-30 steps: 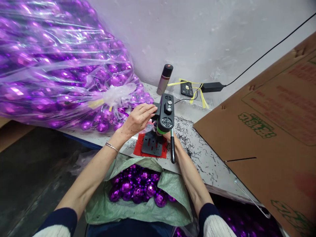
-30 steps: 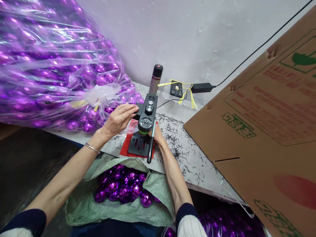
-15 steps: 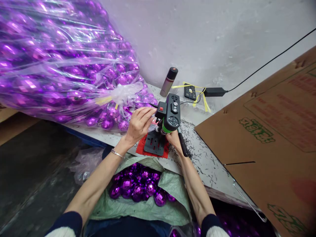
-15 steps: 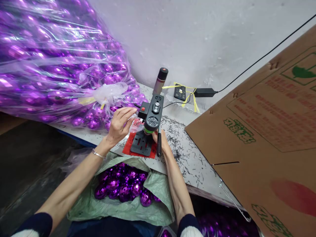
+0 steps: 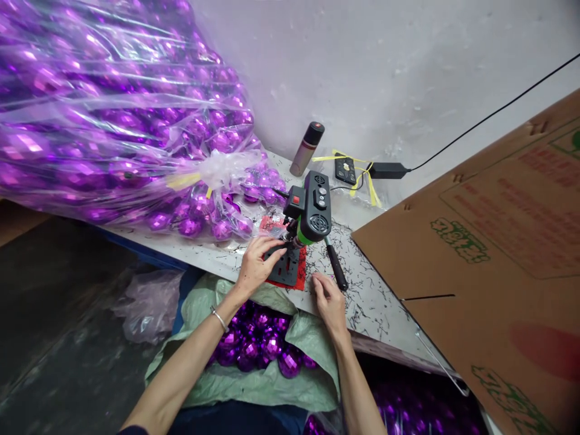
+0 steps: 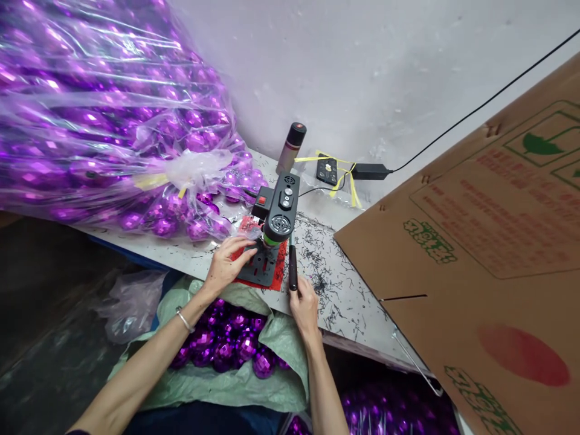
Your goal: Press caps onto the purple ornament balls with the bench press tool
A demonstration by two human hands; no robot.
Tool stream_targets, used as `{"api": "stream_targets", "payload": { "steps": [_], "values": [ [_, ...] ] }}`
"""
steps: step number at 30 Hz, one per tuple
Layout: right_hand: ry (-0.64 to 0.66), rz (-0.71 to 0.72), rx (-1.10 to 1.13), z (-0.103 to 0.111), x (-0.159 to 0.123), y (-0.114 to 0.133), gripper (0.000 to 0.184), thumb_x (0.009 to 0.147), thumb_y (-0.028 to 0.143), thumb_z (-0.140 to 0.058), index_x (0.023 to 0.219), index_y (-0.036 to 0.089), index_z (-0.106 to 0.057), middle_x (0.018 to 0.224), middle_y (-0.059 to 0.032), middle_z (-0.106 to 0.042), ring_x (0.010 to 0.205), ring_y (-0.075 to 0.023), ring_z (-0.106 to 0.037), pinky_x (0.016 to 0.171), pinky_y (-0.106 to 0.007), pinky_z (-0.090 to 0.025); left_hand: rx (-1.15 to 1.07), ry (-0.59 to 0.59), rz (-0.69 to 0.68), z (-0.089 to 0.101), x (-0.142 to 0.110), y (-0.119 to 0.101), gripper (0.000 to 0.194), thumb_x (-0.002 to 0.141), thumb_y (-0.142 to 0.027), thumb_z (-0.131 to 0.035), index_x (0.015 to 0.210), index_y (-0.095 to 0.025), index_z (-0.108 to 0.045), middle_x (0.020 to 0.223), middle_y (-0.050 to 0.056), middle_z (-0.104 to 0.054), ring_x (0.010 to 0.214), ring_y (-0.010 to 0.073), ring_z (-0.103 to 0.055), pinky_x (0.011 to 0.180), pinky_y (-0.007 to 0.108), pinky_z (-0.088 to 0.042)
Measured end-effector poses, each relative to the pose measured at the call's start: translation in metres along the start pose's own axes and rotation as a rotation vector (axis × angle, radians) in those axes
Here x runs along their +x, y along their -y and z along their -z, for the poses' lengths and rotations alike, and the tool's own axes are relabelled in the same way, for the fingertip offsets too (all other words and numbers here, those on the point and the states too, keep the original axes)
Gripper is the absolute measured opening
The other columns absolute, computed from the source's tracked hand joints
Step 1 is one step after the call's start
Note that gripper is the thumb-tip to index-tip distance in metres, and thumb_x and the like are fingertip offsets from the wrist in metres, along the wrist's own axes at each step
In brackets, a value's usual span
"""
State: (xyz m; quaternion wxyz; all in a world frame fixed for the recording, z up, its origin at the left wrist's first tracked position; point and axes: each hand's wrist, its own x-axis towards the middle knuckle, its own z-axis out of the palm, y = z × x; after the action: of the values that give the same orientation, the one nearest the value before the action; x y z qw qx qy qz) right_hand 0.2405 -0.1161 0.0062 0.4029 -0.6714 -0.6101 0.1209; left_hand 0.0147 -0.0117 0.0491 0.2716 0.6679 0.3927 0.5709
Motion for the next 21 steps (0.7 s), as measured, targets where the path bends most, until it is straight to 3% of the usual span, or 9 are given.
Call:
{"api": "stream_targets", "payload": {
  "steps": [4,11,21],
  "values": [
    [-0.062,0.001,0.032,-0.011,-0.012,0.001,0.031,0.099,0.04,-0.049,0.104,0.022,-0.074,0.11,-0.0118,-0.077,0.103,-0.0258,-0.072,0.094,-0.046,-0.059,0.008,0.037,-0.004,-0.014,0.006,-0.002,0.017,0.095,-0.037,-0.068,0.102,-0.025,-0.079,0.104,0.007,-0.076,0.102,0.0219,-0.068,0.093,0.04,-0.056],
    [-0.143,0.041,0.012,-0.02,-0.015,-0.001,0.028,0.099,0.036,-0.05,0.103,0.023,-0.074,0.107,-0.011,-0.078,0.103,-0.0254,-0.072,0.095,-0.047,-0.059,-0.001,0.072,0.01,-0.02,0.007,-0.002,0.013,0.094,-0.034,-0.069,0.095,-0.025,-0.078,0.101,0.005,-0.076,0.101,0.0221,-0.068,0.095,0.042,-0.054],
    [-0.153,0.077,-0.022,-0.02,-0.015,0.003,0.026,0.099,0.032,-0.05,0.099,0.023,-0.075,0.105,-0.0099,-0.078,0.1,-0.0246,-0.074,0.09,-0.044,-0.061,0.083,0.054,0.083,-0.016,-0.015,0.026,0.012,0.094,-0.029,-0.067,0.094,-0.024,-0.078,0.101,0.006,-0.077,0.102,0.0229,-0.067,0.097,0.044,-0.052]
  ]
}}
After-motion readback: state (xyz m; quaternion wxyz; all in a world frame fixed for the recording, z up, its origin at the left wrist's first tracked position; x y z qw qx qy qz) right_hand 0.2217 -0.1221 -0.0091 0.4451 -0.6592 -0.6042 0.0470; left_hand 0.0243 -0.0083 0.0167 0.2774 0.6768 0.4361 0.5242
